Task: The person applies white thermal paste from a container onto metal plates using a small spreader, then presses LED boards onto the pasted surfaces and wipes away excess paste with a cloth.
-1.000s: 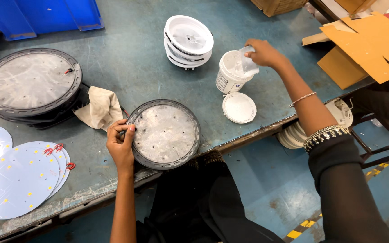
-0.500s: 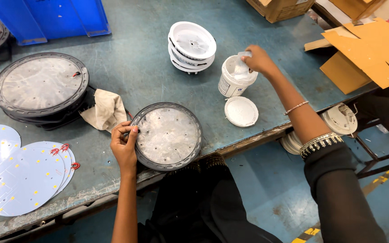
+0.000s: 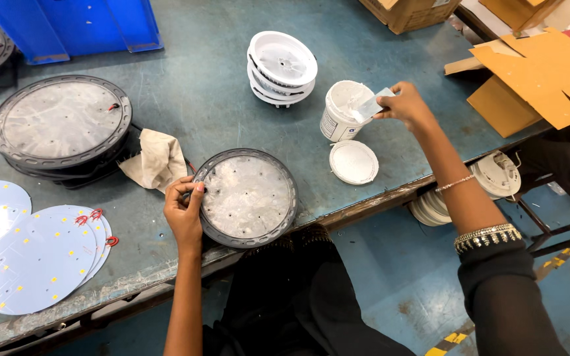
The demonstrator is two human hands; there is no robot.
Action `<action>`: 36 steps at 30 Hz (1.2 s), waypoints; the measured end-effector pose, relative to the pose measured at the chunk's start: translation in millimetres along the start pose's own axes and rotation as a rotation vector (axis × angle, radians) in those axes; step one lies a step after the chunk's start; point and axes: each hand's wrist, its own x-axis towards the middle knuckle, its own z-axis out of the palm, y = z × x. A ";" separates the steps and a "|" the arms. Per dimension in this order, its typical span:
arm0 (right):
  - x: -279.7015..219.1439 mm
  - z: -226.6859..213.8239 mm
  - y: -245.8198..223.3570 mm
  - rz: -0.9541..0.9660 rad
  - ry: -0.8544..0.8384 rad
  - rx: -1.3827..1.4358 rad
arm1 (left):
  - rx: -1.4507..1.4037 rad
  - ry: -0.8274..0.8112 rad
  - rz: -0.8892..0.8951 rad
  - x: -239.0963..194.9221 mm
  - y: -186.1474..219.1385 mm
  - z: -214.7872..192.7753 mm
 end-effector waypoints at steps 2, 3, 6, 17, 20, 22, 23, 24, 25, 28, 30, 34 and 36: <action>-7.2 2.0 3.5 -0.040 0.006 0.052 | -0.006 0.006 -0.008 0.2 -1.2 -0.4; -10.8 3.9 4.6 -0.060 0.009 0.078 | -0.011 0.001 -0.001 0.3 -1.8 -0.5; -20.4 14.2 3.3 -0.077 0.019 0.114 | -0.028 -0.007 0.010 1.7 -3.6 -0.9; -78.0 52.5 -24.9 -0.240 0.117 0.023 | -0.030 -0.004 0.000 1.4 -4.1 -0.5; -74.6 66.0 -28.4 -0.265 0.126 0.035 | -0.026 0.000 -0.024 0.0 -3.5 -1.2; -66.6 75.2 -31.9 -0.289 0.145 0.007 | -0.031 0.004 -0.031 0.1 -2.9 -0.7; -62.3 79.9 -34.0 -0.304 0.159 -0.020 | -0.033 0.006 -0.034 0.3 -2.5 -0.4; -57.8 83.7 -37.0 -0.320 0.172 -0.047 | -0.050 0.002 -0.030 0.8 -2.1 0.2; -53.8 86.7 -40.8 -0.315 0.172 -0.032 | -0.066 -0.002 -0.026 0.9 -1.7 0.5; -49.0 97.2 -53.1 -0.299 0.137 0.038 | -0.063 -0.004 -0.028 0.1 -0.4 0.5; -52.1 102.0 -63.8 -0.288 0.073 0.115 | -0.053 -0.004 -0.023 0.8 -0.2 0.7; -75.9 122.6 -75.5 -0.290 -0.083 0.158 | -0.026 0.012 -0.007 0.9 -2.8 1.8; -96.7 136.8 -74.4 -0.285 -0.203 0.208 | -0.019 0.022 0.005 -0.1 -6.4 1.2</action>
